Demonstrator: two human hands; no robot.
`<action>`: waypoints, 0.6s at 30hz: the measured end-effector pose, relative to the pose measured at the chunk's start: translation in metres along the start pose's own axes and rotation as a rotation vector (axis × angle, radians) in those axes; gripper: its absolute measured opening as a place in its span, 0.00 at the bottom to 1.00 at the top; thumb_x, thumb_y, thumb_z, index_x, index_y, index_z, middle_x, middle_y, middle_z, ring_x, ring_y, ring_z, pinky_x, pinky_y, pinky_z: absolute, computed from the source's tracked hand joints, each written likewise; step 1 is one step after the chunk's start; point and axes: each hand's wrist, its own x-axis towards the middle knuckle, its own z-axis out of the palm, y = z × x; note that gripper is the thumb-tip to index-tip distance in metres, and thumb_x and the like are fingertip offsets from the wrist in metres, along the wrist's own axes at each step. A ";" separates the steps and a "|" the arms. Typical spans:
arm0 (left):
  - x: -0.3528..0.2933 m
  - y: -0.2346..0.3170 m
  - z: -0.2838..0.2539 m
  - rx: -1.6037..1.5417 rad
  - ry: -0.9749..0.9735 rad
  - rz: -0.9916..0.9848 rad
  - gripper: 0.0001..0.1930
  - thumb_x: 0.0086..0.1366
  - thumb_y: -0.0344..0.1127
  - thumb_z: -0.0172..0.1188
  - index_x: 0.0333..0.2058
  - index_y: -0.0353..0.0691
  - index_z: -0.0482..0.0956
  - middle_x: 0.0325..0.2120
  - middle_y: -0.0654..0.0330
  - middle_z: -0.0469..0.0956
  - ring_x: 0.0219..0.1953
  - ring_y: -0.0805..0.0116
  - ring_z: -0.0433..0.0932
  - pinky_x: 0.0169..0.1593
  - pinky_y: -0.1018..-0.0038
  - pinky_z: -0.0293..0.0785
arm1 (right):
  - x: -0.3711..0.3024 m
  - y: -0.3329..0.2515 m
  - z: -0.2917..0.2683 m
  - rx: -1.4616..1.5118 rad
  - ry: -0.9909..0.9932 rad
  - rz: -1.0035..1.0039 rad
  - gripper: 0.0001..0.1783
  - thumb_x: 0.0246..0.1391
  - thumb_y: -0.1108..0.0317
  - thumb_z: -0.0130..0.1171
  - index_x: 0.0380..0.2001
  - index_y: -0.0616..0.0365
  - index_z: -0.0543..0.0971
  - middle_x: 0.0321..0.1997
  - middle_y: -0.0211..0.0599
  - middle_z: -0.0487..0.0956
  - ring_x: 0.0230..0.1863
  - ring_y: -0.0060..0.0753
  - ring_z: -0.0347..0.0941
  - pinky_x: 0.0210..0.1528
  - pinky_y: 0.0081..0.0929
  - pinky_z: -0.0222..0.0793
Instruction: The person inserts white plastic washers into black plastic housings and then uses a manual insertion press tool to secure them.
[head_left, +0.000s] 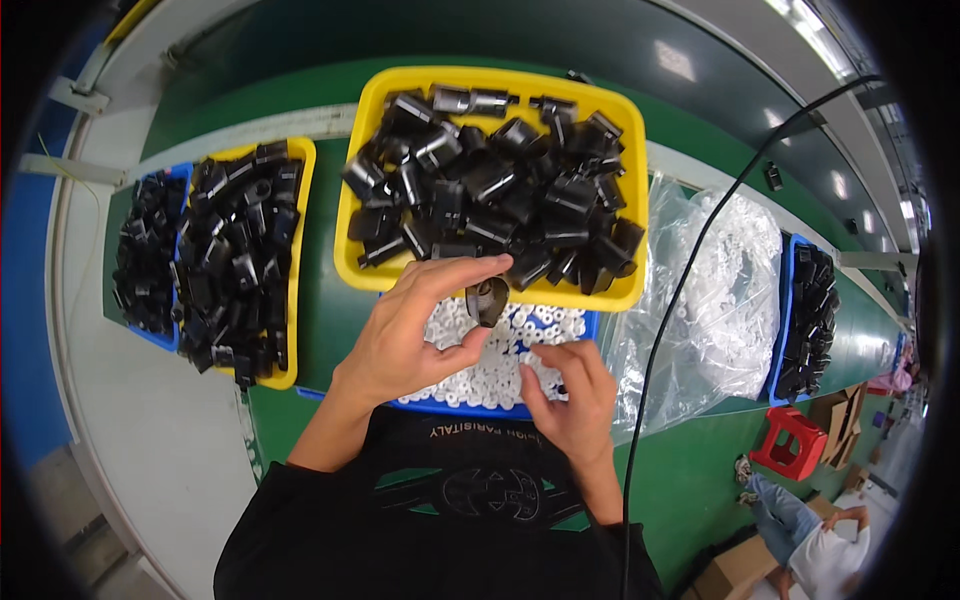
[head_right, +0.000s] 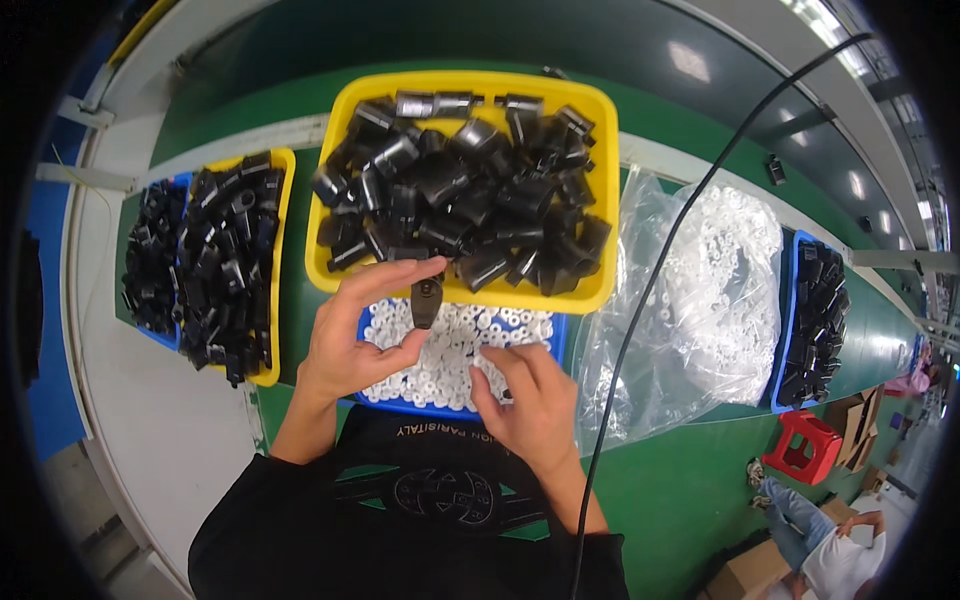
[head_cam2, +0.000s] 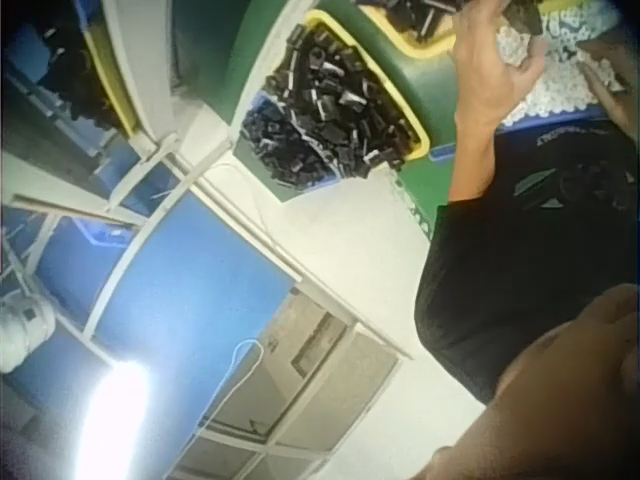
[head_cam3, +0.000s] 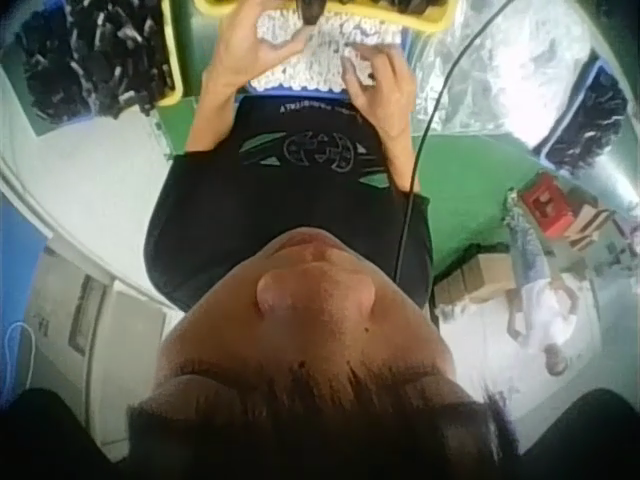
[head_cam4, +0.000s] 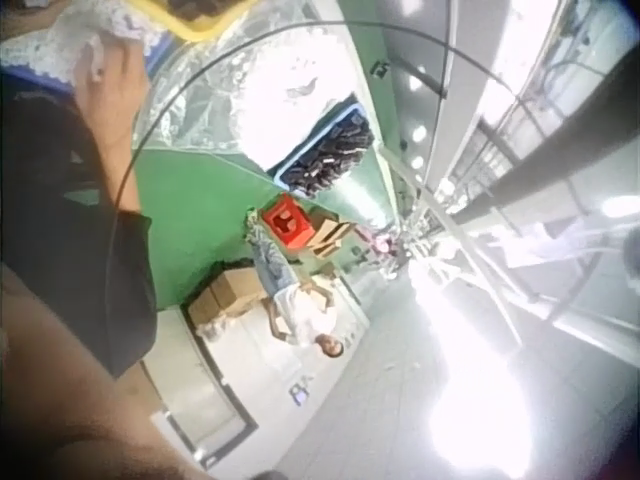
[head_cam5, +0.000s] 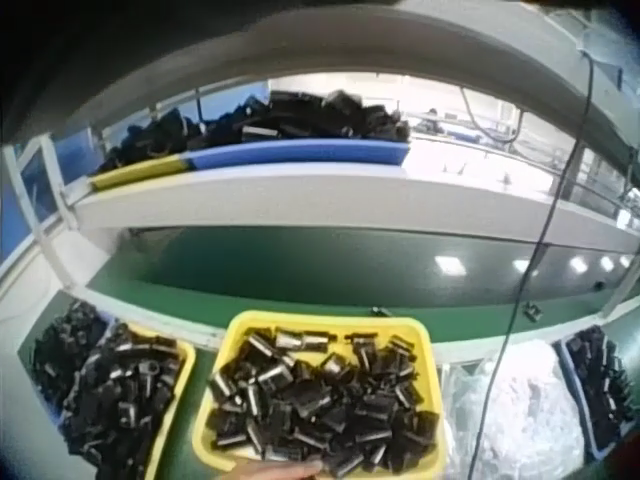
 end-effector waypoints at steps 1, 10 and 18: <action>-0.005 0.000 0.001 -0.052 -0.022 -0.027 0.34 0.46 0.23 0.67 0.56 0.36 0.69 0.53 0.57 0.77 0.53 0.58 0.76 0.55 0.68 0.69 | 0.005 -0.002 -0.002 -0.003 -0.023 0.012 0.16 0.39 0.76 0.70 0.35 0.59 0.80 0.29 0.36 0.74 0.25 0.38 0.74 0.24 0.29 0.70; -0.025 -0.005 -0.010 -0.258 -0.307 -0.101 0.40 0.48 0.20 0.61 0.61 0.30 0.55 0.53 0.47 0.76 0.56 0.56 0.75 0.59 0.66 0.66 | 0.036 -0.027 -0.015 0.052 -0.112 -0.205 0.20 0.37 0.75 0.71 0.39 0.58 0.82 0.31 0.34 0.73 0.22 0.29 0.70 0.20 0.24 0.65; -0.028 -0.008 -0.008 -0.450 -0.324 -0.058 0.46 0.46 0.21 0.62 0.64 0.27 0.50 0.51 0.45 0.77 0.56 0.55 0.75 0.61 0.64 0.65 | 0.031 -0.025 -0.014 0.031 -0.282 -0.184 0.26 0.36 0.73 0.70 0.45 0.57 0.81 0.33 0.32 0.71 0.21 0.25 0.69 0.18 0.23 0.66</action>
